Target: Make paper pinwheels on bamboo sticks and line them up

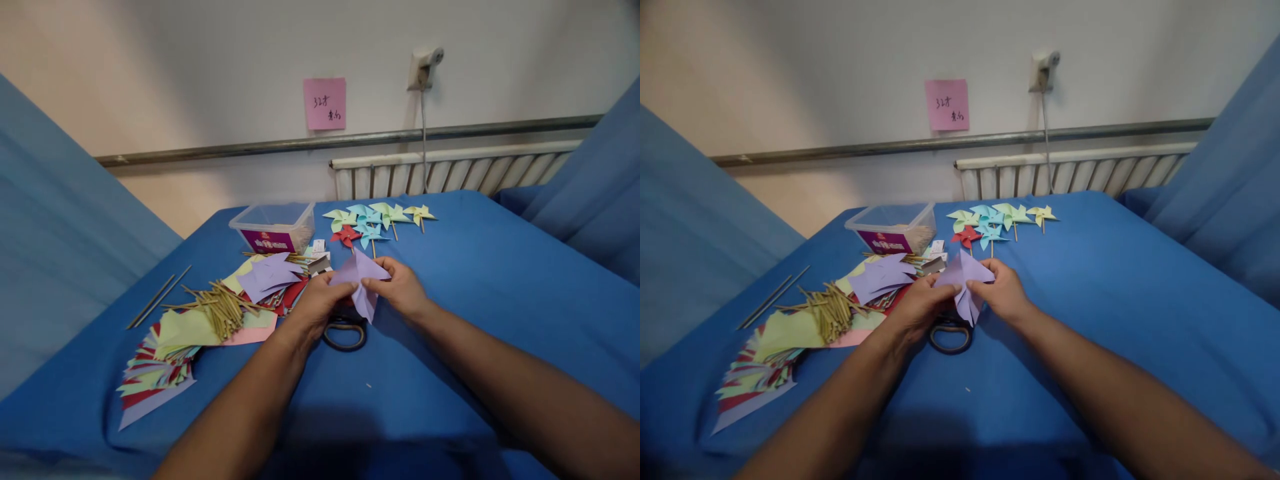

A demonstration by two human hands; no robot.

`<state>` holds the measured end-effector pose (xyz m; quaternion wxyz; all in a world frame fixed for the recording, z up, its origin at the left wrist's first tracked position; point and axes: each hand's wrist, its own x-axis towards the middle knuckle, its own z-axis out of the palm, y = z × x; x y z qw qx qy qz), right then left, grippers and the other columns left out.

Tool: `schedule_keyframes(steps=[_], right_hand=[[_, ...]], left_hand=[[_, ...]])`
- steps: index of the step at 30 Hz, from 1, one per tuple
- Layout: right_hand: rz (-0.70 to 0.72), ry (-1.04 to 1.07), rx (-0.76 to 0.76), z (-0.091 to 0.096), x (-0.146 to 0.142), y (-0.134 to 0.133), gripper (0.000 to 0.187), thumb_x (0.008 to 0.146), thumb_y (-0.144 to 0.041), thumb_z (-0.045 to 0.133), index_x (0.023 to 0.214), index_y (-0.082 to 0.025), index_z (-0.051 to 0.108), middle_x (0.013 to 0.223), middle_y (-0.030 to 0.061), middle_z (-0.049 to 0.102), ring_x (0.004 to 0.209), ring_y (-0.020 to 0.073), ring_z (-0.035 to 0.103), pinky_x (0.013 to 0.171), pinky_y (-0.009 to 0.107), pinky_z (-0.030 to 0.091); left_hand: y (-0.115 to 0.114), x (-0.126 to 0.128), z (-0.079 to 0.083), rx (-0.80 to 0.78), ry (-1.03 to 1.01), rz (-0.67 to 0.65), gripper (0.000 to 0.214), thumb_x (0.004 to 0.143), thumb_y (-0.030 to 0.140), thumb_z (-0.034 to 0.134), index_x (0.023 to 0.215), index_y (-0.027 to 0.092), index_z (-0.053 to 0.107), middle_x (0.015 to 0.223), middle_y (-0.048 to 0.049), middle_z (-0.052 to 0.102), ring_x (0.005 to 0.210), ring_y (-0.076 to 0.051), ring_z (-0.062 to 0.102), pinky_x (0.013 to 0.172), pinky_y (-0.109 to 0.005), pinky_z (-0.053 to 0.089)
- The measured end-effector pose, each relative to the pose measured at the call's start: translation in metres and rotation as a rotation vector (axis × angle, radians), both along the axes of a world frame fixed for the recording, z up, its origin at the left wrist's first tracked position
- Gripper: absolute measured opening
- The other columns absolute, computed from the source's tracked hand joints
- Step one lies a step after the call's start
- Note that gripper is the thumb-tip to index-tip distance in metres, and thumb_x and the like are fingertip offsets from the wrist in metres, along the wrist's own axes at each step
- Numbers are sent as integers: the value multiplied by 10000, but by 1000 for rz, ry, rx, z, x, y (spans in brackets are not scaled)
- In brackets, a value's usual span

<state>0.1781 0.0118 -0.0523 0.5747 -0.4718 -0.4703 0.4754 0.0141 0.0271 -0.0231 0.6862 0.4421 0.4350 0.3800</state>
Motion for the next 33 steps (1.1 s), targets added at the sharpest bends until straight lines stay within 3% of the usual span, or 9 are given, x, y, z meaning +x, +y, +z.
schedule_keyframes(steps=[3,8,19,23,28,33], right_hand=[[-110,155,-25,-2,-7,-1,360,612,-330,796,894,-180,630,805,6,692,682,164,624,645,294,503],[-199,197,-10,-4,-15,-3,384,609,-337,804,906,-180,619,810,8,692,697,169,625,669,305,501],[-171,182,23,-9,-18,-6,367,651,-339,788,939,-185,623,814,0,674,708,164,613,656,295,503],[-146,186,32,-10,-17,-4,380,659,-340,785,962,-185,617,874,19,682,764,176,634,729,323,518],[-183,89,203,-15,-11,-2,386,755,-295,707,1104,-219,560,1067,70,669,1006,229,644,884,402,516],[-221,-306,511,-13,-6,-9,525,777,-116,601,1266,-281,502,1330,98,520,1248,263,522,1012,475,462]], left_hand=[[-2,3,0,-66,-139,37,287,625,214,836,856,128,688,780,-75,714,671,-167,658,646,-271,519],[-5,7,-3,-104,-149,29,230,653,244,821,759,123,657,677,-49,661,596,-139,608,582,-254,478],[-6,9,-7,-105,-159,70,220,622,233,816,683,123,635,611,-24,622,547,-129,566,564,-261,434],[-4,8,-9,-78,-146,122,229,607,216,814,627,133,602,569,-4,590,524,-117,541,550,-257,421],[-1,5,-5,-54,-182,172,219,581,204,820,624,117,623,581,-11,614,546,-122,557,559,-256,444],[1,1,1,-55,-253,189,177,582,168,816,658,95,675,635,-38,669,594,-134,597,607,-260,485]])
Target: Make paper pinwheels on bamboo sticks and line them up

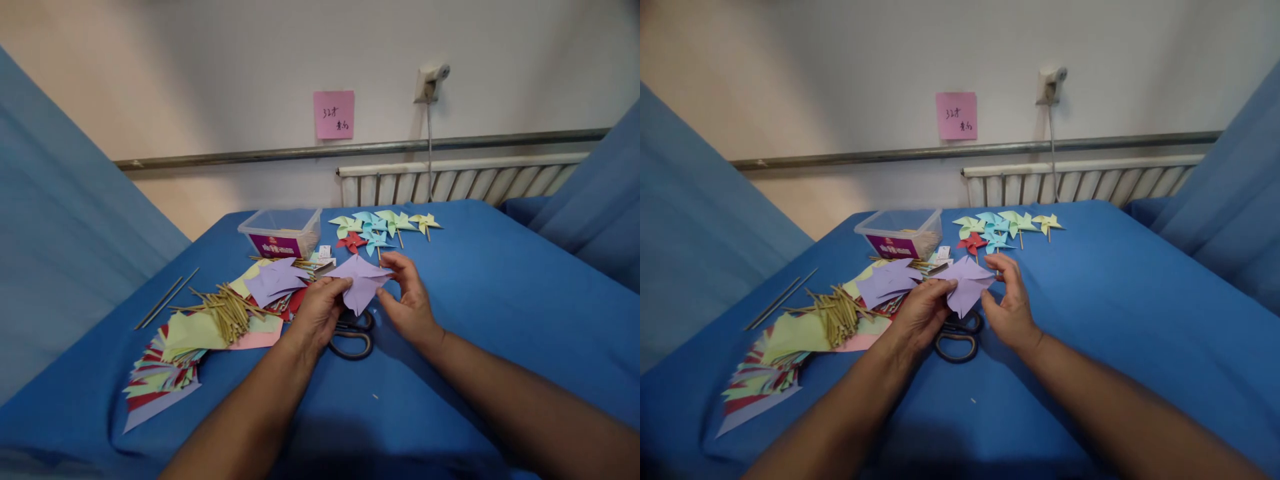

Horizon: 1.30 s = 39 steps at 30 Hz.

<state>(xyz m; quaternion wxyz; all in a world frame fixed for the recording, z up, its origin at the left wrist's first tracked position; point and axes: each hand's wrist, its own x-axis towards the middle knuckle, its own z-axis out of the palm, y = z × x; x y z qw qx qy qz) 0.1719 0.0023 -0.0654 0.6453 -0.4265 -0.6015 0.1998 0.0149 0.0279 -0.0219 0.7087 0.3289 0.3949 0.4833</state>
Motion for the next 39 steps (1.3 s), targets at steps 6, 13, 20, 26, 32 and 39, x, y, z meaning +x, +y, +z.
schedule_keyframes(steps=[6,13,20,26,32,39], right_hand=[[3,-357,109,7,-1,-7,613,739,-1,538,1249,-341,533,1509,51,279,1416,297,326,1131,563,333],[16,-454,186,9,1,-5,346,789,-123,675,1080,-306,633,1516,39,290,1393,333,344,1082,567,366],[-11,-400,144,11,3,-4,23,872,-255,662,878,-251,683,1354,72,500,1279,287,456,1045,512,393],[-13,-271,26,9,3,-2,109,846,-261,664,747,-220,644,1211,90,598,1152,264,543,969,463,443],[8,-214,-66,8,3,1,136,815,-269,665,695,-216,632,1148,95,634,1040,247,589,860,411,483],[11,-191,-105,7,2,3,155,805,-266,660,664,-214,624,1107,91,655,1008,237,601,818,388,484]], left_hand=[[2,-5,4,-10,-47,0,195,620,164,804,780,99,713,717,-41,705,606,-140,609,604,-271,506],[2,-5,4,-5,-82,-32,288,596,150,813,862,85,723,794,-59,724,669,-150,637,643,-271,522],[0,-1,4,28,20,-39,219,565,186,826,726,102,704,650,-22,664,563,-120,579,575,-256,482],[-1,2,0,76,142,-40,213,541,215,838,618,112,667,566,-8,621,502,-100,536,536,-238,420],[-1,2,-2,90,192,-88,235,542,238,847,566,112,650,508,5,568,454,-72,461,491,-224,340],[1,2,-5,70,208,-115,255,527,257,864,591,113,663,528,-7,578,466,-84,468,505,-238,353]])
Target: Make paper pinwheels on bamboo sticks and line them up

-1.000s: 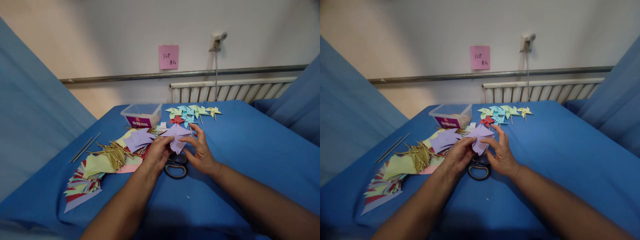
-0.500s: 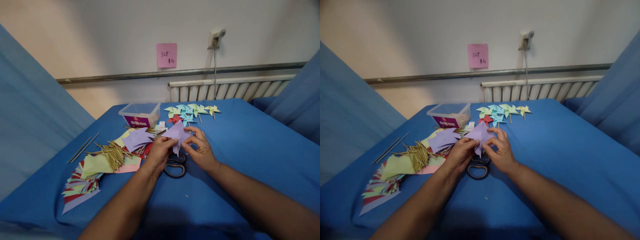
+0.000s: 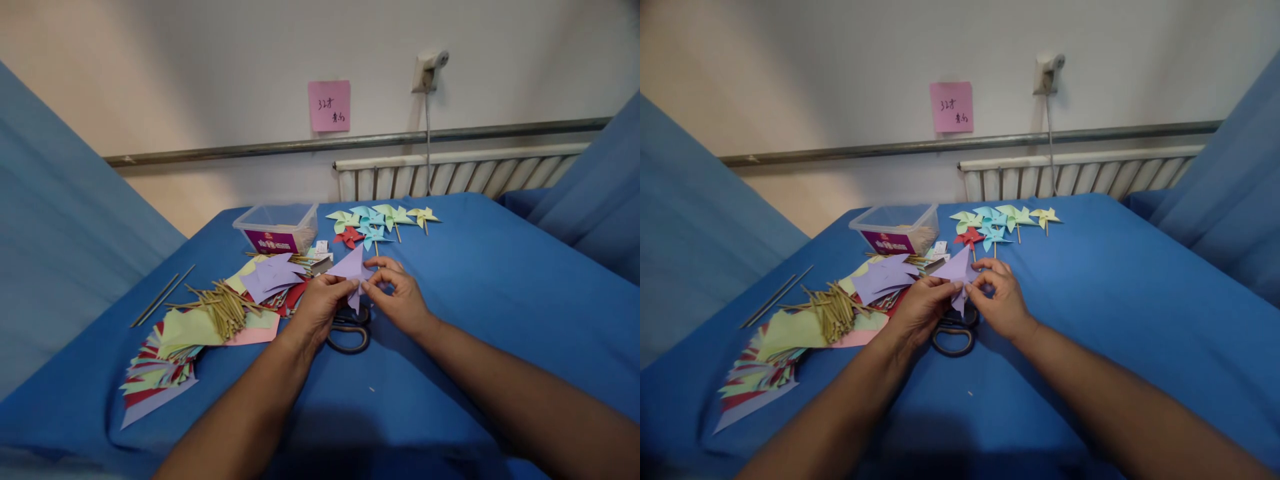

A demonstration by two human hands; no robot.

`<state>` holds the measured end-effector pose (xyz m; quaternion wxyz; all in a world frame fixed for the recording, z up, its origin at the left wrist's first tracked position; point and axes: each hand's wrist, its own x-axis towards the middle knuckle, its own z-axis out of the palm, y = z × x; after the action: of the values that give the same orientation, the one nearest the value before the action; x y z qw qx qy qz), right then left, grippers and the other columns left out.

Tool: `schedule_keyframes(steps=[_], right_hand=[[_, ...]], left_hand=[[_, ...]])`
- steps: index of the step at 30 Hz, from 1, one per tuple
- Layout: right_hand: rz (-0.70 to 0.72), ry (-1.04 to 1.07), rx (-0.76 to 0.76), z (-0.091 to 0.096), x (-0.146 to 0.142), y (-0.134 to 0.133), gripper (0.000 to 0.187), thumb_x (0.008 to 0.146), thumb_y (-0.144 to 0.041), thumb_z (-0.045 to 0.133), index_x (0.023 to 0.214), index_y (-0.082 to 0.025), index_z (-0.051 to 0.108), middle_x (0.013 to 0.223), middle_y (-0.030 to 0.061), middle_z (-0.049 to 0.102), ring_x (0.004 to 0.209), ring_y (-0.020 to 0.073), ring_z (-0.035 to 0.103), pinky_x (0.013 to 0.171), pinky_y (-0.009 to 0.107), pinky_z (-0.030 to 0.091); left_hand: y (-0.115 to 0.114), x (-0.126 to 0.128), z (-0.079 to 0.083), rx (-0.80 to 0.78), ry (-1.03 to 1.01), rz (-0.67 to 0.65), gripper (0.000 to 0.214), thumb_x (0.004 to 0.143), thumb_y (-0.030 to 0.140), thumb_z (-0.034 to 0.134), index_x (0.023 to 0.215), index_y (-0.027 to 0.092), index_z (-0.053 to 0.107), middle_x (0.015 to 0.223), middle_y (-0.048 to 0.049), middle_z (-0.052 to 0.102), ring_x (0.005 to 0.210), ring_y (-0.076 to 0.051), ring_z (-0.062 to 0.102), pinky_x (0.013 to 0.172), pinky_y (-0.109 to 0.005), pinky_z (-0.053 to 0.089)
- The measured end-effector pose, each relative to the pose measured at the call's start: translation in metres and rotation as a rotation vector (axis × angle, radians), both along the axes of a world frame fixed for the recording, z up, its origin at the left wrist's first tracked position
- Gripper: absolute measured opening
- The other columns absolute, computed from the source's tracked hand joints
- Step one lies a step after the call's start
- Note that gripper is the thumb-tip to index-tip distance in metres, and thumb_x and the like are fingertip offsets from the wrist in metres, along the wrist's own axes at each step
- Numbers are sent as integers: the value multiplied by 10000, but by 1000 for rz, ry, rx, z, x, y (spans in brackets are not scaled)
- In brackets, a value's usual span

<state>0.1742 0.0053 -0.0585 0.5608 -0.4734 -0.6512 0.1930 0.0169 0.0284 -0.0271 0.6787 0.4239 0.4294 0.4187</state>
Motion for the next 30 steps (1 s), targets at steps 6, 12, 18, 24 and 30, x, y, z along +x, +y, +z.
schedule_keyframes(steps=[6,12,18,24,30], right_hand=[[2,42,-30,-1,-1,-1,151,804,-272,659,667,-214,632,1098,97,667,1022,251,611,829,401,479],[6,75,-53,2,-3,-3,155,800,-267,658,656,-215,636,1086,98,678,1041,253,612,806,381,479],[12,115,-74,4,-4,-4,167,796,-279,648,646,-209,631,1059,105,685,988,248,630,791,377,472],[10,125,-84,4,-5,-5,170,797,-282,644,642,-215,630,1046,89,690,990,243,632,813,384,471],[28,143,-104,3,-8,-6,207,798,-304,647,616,-212,609,1040,96,684,1000,249,634,828,393,478]], left_hand=[[1,0,-3,7,6,-11,253,550,269,858,643,102,692,580,-35,620,493,-96,493,520,-245,364],[0,0,-2,18,50,25,234,550,259,850,607,109,681,546,-23,595,478,-90,476,501,-243,330],[-1,0,0,7,59,21,235,556,269,845,597,110,677,543,-22,596,476,-89,478,499,-238,334],[-1,1,0,-1,55,4,238,559,268,839,657,96,707,577,-43,631,482,-101,499,500,-241,354],[-3,1,1,30,85,28,205,563,251,822,629,104,697,550,-25,612,464,-89,482,484,-232,333]])
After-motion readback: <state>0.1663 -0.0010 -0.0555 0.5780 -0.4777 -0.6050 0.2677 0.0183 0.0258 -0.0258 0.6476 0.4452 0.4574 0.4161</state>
